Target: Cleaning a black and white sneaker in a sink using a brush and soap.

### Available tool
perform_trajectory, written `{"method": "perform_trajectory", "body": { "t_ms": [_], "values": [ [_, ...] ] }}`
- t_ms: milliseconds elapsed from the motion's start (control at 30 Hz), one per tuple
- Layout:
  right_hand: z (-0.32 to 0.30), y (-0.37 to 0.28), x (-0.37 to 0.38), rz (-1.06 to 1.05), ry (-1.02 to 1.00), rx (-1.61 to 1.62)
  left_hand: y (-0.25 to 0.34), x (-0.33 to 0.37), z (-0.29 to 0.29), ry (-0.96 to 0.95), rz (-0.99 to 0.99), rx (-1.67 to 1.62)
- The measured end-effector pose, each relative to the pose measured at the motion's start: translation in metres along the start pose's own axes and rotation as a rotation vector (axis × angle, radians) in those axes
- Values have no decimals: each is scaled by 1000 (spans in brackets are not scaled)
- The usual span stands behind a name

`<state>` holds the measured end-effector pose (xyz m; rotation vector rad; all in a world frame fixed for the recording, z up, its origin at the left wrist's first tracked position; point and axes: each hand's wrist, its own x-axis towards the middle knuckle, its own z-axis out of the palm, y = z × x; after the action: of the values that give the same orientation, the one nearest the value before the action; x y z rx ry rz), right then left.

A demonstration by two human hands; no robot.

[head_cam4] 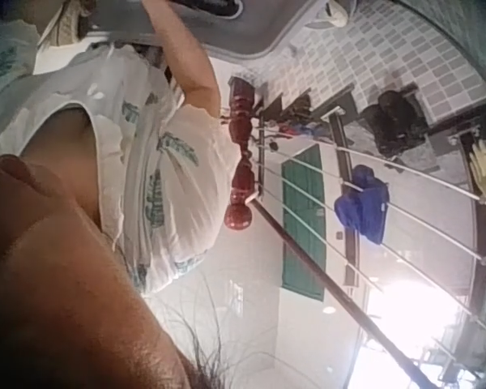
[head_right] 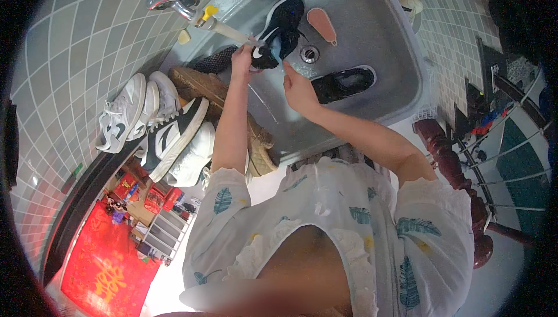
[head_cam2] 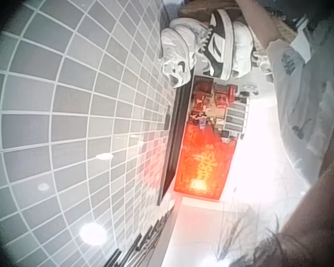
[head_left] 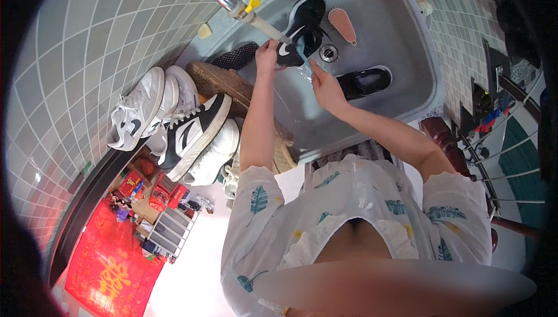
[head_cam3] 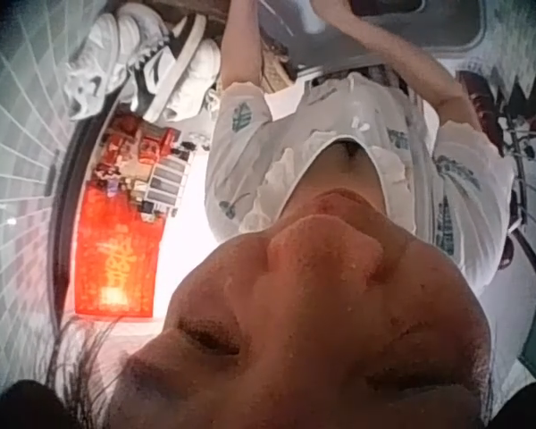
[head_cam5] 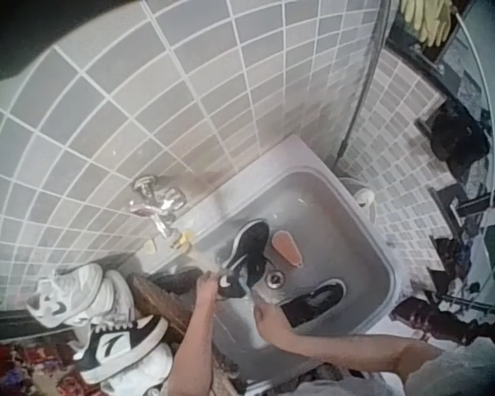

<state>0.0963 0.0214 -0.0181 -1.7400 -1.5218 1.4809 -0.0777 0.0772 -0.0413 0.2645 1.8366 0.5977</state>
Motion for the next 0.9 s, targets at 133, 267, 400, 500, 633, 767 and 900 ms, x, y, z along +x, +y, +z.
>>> {"method": "perform_trajectory", "body": {
  "t_ms": [133, 267, 400, 500, 633, 767, 900],
  "values": [
    [-10, 1, 66, 64, 90, -56, 0, -10, 16, -10, 28, -46],
    [0, -6, 1, 32, 11, -25, -7, 1, -5, -15, -17, -112],
    [-11, 0, 37, 68, -22, -42, -10, 7, 9, -23, 44, -34],
    [-3, -5, 62, 26, 115, -85, -23, 24, -7, -22, 162, 68],
    [5, 12, 4, 10, -19, -27, -1, 4, 5, 16, 101, 26],
    [-2, 0, 56, 94, 33, -38, -1, -3, 9, 39, 150, 75],
    [5, 3, 28, 100, 66, -26, 4, -3, 5, 45, 138, 51]
  ]
}}
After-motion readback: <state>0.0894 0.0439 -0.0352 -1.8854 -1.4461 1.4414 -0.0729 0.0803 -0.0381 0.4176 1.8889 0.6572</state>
